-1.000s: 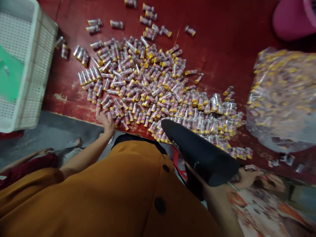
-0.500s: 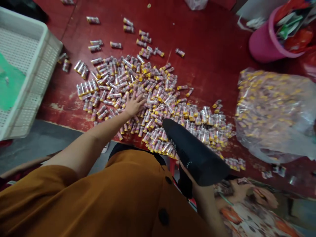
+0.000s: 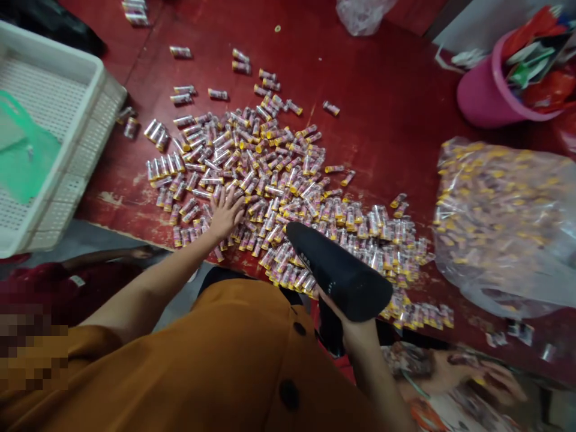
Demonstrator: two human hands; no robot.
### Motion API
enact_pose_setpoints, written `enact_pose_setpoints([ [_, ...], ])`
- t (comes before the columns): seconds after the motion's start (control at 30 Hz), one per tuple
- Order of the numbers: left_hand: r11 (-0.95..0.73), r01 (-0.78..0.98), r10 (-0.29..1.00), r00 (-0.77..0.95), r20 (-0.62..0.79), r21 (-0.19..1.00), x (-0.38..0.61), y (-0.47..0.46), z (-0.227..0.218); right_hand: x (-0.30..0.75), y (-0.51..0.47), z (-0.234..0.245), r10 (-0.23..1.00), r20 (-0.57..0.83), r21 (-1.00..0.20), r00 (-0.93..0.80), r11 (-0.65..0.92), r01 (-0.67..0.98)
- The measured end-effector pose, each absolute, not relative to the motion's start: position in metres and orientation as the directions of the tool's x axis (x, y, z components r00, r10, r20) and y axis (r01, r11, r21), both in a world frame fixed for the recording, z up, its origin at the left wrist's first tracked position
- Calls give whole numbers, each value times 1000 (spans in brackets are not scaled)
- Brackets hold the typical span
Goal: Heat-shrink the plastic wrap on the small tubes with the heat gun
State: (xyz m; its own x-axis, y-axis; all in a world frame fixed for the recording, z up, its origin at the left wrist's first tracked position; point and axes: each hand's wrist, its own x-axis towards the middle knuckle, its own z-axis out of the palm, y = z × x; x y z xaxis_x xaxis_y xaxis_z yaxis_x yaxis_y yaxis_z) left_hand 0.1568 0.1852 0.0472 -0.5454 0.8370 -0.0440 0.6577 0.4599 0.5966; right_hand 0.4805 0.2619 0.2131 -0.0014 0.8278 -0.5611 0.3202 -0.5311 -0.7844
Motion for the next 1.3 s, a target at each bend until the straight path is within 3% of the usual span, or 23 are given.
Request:
enact_pose_setpoints([
  [0.17, 715, 342, 442, -897, -16, 609, 156, 129, 41, 445, 270, 223, 819, -573, -791, 14, -557, 252],
  [0.27, 770, 186, 257, -966, -30, 611, 146, 96, 35, 423, 273, 232, 797, -601, -777, 53, -599, 194],
  [0.37, 780, 119, 176, -984, -32, 615, 134, 71, 28, 408, 271, 233, 846, -528, -827, 72, -532, 184],
  [0.47, 766, 102, 154, -988, -27, 634, 128, 57, 20, 402, 269, 233, 870, -484, -850, 94, -493, 188],
  [0.57, 729, 122, 217, -975, -57, 674, 129, 54, 13, 394, 268, 235, 828, -557, -805, 59, -557, 205],
  [0.67, 714, 154, 280, -957, -77, 683, 133, 54, 10, 382, 267, 236, 841, -538, -828, 62, -540, 152],
  [0.87, 706, 154, 315, -943, -111, 692, 130, 55, 10, 371, 260, 233, 835, -545, -826, -78, -519, 219],
  [1.03, 641, 134, 245, -969, -36, 755, 116, 58, 14, 385, 259, 235, 876, -479, -854, 49, -478, 202],
  [1.17, 664, 99, 186, -982, -35, 741, 103, 60, 19, 387, 257, 237, 794, -608, -768, 0, -587, 257],
  [1.3, 685, 49, 127, -991, -52, 727, 97, 65, 20, 364, 256, 231, 771, -633, -765, -59, -613, 195],
])
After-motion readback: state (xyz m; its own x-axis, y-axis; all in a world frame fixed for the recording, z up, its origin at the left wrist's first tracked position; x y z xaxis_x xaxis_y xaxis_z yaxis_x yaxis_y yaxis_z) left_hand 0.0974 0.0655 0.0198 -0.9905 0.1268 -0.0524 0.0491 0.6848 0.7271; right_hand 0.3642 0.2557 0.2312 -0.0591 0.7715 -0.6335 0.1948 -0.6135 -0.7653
